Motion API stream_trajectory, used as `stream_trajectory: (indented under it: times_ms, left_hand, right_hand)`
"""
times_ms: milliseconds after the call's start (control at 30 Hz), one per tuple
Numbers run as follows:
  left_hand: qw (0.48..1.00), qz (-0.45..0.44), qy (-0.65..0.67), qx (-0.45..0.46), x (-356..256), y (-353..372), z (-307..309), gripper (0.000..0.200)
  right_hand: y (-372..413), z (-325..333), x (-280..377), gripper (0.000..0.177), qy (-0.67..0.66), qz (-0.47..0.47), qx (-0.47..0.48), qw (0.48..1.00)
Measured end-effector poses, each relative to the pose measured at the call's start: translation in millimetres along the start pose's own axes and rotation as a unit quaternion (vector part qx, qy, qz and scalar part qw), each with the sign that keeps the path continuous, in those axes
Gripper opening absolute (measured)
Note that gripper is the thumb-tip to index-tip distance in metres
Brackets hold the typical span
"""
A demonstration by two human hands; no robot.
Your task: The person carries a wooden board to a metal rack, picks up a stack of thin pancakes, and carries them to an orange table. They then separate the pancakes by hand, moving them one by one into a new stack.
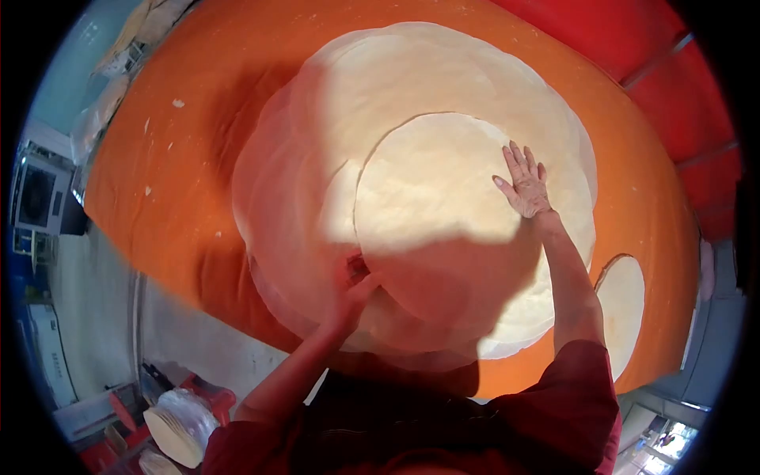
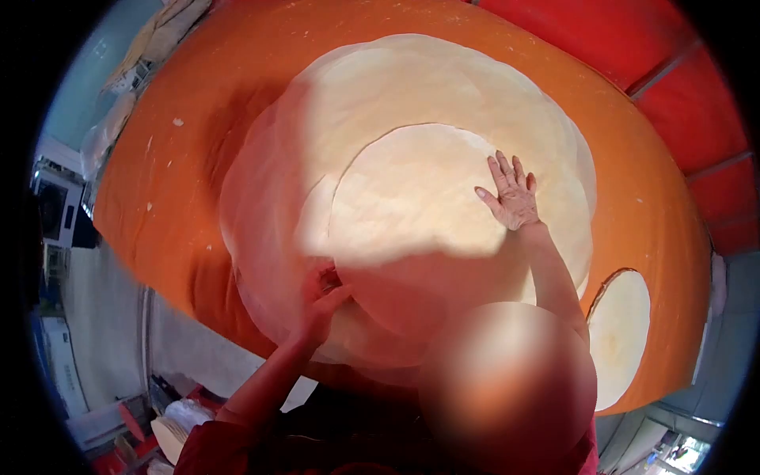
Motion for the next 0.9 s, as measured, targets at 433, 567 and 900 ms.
stream_trajectory:
  times_ms: [433,567,900]
  left_hand:
    - [0.951,0.052,0.27,0.144,26.1,13.0,-46.0,0.048]
    - [0.992,-0.064,0.055,0.091,1.3,-5.9,-15.7,0.041]
    - [0.954,0.078,0.281,0.069,-32.0,-131.0,2.9,0.015]
  right_hand:
    - [176.6,29.5,212.1,0.068,-0.024,0.196,-0.017,0.98]
    - [141.7,49.8,168.8,0.037,-0.242,0.009,0.277,0.93]
    - [20.2,372.9,130.3,0.018,-0.054,0.15,-0.348,0.924]
Point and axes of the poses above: each hand's wrist, its own y-axis away from the middle knuckle, its own z-axis out of the back of the hand, x = y × z, the point moved 9 cm from there along -y, towards the middle knuckle, and after that the axes turned 5 degrees about -y, right-handed, at the moved point
